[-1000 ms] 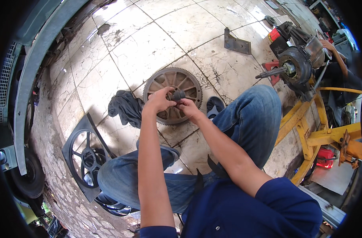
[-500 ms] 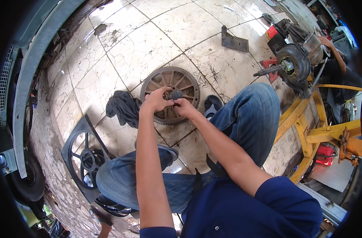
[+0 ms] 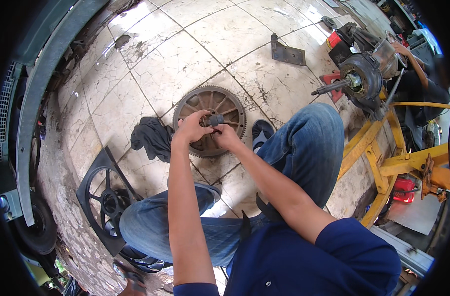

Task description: The person sits on the floor and uses a small tool to scrape and clean a large metal gear. They then use a red sanding block to smooth a small metal part, repeatedly flipping it to sand different edges.

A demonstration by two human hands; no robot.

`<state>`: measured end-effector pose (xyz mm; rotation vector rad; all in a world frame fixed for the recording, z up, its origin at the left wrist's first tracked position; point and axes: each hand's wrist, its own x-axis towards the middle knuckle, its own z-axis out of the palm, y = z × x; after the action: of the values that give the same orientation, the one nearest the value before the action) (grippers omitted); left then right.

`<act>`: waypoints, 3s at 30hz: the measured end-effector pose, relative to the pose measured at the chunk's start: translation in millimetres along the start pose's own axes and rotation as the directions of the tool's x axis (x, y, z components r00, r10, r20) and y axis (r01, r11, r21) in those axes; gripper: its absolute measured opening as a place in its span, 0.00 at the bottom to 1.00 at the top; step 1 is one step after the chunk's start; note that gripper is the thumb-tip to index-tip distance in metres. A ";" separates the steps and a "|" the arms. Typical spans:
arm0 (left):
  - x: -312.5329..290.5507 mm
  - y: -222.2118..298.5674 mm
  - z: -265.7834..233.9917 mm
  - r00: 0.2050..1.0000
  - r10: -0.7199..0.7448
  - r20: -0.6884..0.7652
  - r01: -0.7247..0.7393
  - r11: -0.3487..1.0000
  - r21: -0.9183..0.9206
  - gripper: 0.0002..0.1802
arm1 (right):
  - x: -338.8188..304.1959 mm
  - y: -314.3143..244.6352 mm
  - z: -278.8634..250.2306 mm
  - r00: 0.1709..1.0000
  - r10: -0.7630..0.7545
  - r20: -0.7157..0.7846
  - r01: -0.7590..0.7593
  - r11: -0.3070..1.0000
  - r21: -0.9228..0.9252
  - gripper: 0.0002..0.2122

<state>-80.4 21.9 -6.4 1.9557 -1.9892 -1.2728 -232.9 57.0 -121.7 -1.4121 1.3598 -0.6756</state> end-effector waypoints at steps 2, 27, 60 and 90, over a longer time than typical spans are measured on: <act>-0.3 3.7 0.0 1.000 0.000 -0.015 0.001 1.000 0.015 0.37 | -4.9 -2.3 -2.2 0.999 -0.013 -0.040 0.012 0.999 -0.036 0.15; -4.0 4.2 0.3 1.000 -0.015 -0.010 0.015 1.000 0.020 0.35 | -10.6 -18.4 2.5 0.993 -0.009 -0.115 0.000 0.997 -0.079 0.12; -1.3 -1.9 5.0 1.000 -0.003 -0.026 0.005 0.996 0.088 0.33 | -14.8 2.7 19.8 0.977 -0.160 -0.143 0.174 0.980 0.092 0.17; -3.9 6.1 -0.2 0.999 0.022 -0.026 -0.019 0.993 0.120 0.31 | -31.8 -9.1 40.3 0.969 -0.107 -0.224 0.090 0.992 -0.085 0.22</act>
<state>-84.4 24.1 -0.9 1.9864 -2.1128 -1.1411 -199.6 97.0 -118.6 -1.5043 1.5134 -0.8828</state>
